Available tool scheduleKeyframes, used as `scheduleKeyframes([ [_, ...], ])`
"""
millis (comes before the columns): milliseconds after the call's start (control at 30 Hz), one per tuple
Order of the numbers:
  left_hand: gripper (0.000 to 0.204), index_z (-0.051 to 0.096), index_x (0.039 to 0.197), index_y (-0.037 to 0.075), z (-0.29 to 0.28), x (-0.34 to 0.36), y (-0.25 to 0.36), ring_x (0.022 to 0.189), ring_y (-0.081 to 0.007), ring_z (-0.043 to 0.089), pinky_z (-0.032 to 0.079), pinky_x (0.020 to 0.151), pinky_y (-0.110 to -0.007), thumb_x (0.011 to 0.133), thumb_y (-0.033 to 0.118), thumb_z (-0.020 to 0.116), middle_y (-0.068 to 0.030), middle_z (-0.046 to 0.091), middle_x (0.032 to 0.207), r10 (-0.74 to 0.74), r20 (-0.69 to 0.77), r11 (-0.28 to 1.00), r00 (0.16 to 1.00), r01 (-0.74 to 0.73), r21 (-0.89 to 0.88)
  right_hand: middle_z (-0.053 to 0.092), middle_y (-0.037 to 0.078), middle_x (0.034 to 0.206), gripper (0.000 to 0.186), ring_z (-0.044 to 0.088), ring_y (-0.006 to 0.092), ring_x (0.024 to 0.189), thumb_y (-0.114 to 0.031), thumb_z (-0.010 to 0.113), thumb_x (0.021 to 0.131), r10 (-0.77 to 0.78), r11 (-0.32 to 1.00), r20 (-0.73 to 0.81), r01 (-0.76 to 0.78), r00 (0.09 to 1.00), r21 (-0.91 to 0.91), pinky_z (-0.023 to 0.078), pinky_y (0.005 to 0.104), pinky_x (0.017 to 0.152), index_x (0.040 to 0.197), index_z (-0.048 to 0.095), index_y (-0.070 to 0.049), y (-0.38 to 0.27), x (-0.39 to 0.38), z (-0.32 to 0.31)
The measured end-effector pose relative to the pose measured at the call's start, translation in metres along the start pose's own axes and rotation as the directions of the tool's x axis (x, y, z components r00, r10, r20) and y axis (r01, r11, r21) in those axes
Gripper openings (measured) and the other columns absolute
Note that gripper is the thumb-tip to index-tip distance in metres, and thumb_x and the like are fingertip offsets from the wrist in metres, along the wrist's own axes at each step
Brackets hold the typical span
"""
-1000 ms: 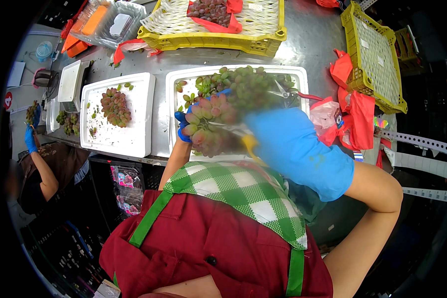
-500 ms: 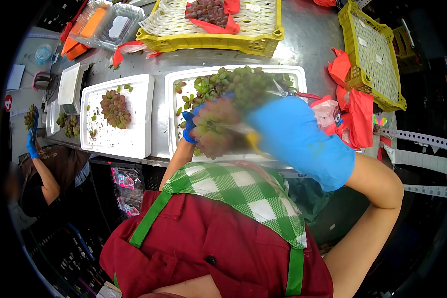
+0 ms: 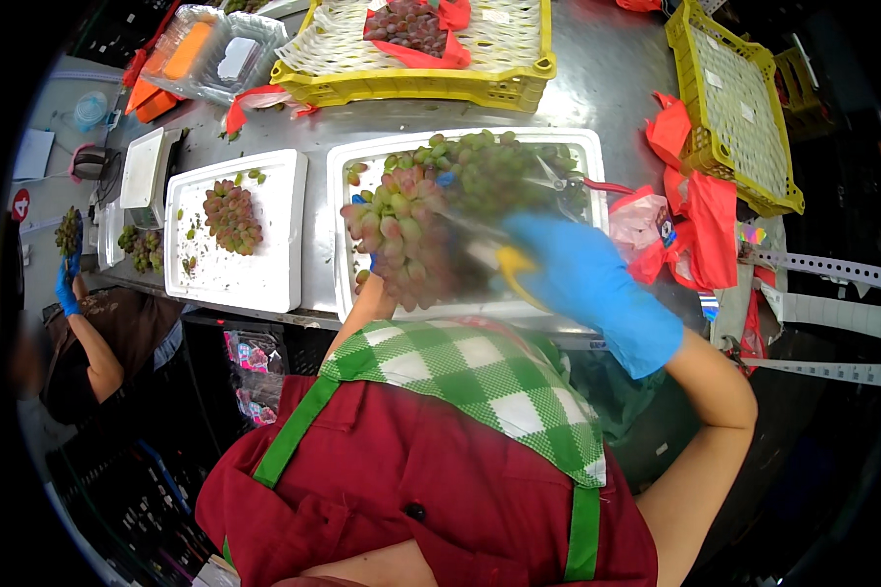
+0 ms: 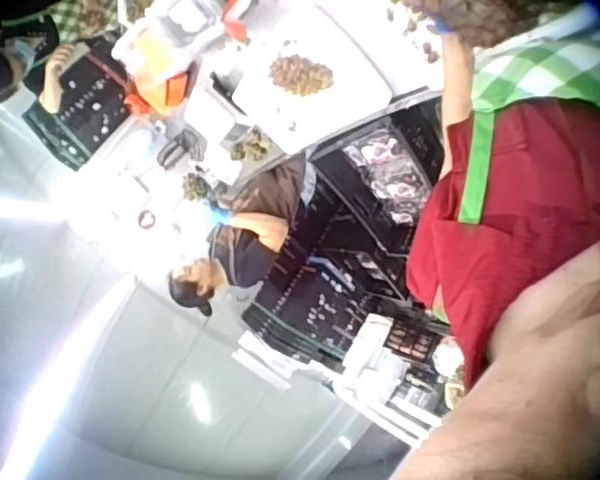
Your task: The person uses yellow-handled shears to trim individual grapes and small clusters from a large grape bunch held in the left hand. Trimmed grapes are placed into a white tray on the table. The person repeats this trimming process across multiple grape bunches throughout the clip.
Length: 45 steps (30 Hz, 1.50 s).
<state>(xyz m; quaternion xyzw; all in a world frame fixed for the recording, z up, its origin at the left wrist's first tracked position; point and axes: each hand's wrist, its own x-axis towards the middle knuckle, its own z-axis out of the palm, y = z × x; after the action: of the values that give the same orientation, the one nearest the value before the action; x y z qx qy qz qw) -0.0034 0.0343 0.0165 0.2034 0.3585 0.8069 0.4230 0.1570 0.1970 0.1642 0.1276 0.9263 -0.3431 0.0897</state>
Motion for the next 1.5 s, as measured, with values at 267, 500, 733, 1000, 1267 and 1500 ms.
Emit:
scheduleKeyframes([
  [267,0.054,0.030,0.131,0.007,-0.003,0.000,0.004,0.112,-0.0301,0.044,0.043,0.088,-0.044,0.091,0.044,0.026,-0.0136,0.040,0.127,0.066,0.304,0.511,0.950,0.230,-0.828,0.055,0.006,0.112,0.041,0.050,0.0082,0.097,-0.011,0.066,0.079,0.114,0.792,-0.053,-0.058,0.992,0.608,0.043,0.0232,0.083,0.115,0.049,-0.003,0.025,0.013,0.067],
  [500,0.058,0.029,0.133,0.008,-0.002,0.002,0.010,0.115,-0.0297,0.041,0.037,0.095,-0.044,0.090,0.047,0.028,-0.0135,0.037,0.130,-0.219,0.040,0.741,0.975,0.193,-0.643,0.060,0.007,0.091,0.045,0.059,0.0134,0.073,-0.014,0.071,0.073,0.008,0.950,-0.241,0.068,0.970,0.304,0.049,0.0257,0.066,0.114,0.053,-0.009,-0.002,0.009,0.041],
  [733,0.059,0.033,0.128,0.005,0.006,0.000,0.030,0.104,-0.0331,0.048,0.044,0.085,-0.046,0.087,0.047,0.037,-0.0166,0.040,0.125,-0.245,0.256,0.730,0.935,0.352,-0.586,0.052,0.011,0.076,0.051,0.052,0.0261,0.068,-0.028,0.072,0.068,-0.183,0.979,-0.236,0.154,0.954,-0.135,0.042,0.0355,0.057,0.113,0.053,-0.011,-0.006,0.003,0.020],
  [1000,0.059,0.034,0.125,0.000,0.016,0.003,0.036,0.089,-0.0335,0.057,0.053,0.071,-0.041,0.083,0.041,0.045,-0.0184,0.047,0.118,-0.301,0.141,0.881,0.943,0.332,-0.336,0.053,0.012,0.077,0.055,0.053,0.0295,0.072,-0.034,0.070,0.069,-0.196,0.956,-0.140,0.157,0.970,-0.249,0.042,0.0387,0.061,0.112,0.052,-0.006,0.001,0.012,0.015],
  [1267,0.059,0.032,0.129,0.004,-0.027,0.002,0.004,0.107,-0.0328,0.049,0.044,0.087,-0.045,0.089,0.047,0.032,-0.0182,0.043,0.124,-0.193,0.302,0.646,0.934,0.353,-0.677,0.059,0.013,0.090,0.056,0.057,0.0279,0.072,-0.027,0.072,0.070,0.066,0.991,0.079,-0.074,0.995,0.111,0.046,0.0358,0.062,0.116,0.050,-0.005,-0.001,0.015,-0.002],
  [1500,0.068,0.031,0.133,0.009,-0.015,-0.004,0.006,0.110,-0.0325,0.045,0.041,0.090,-0.047,0.086,0.059,0.026,-0.0155,0.040,0.128,-0.245,0.034,0.658,0.969,0.192,-0.728,0.057,0.010,0.084,0.053,0.050,0.0106,0.067,-0.024,0.072,0.072,-0.053,0.952,-0.268,-0.033,0.962,-0.304,0.044,0.0255,0.061,0.115,0.050,-0.004,0.021,0.001,0.006],
])
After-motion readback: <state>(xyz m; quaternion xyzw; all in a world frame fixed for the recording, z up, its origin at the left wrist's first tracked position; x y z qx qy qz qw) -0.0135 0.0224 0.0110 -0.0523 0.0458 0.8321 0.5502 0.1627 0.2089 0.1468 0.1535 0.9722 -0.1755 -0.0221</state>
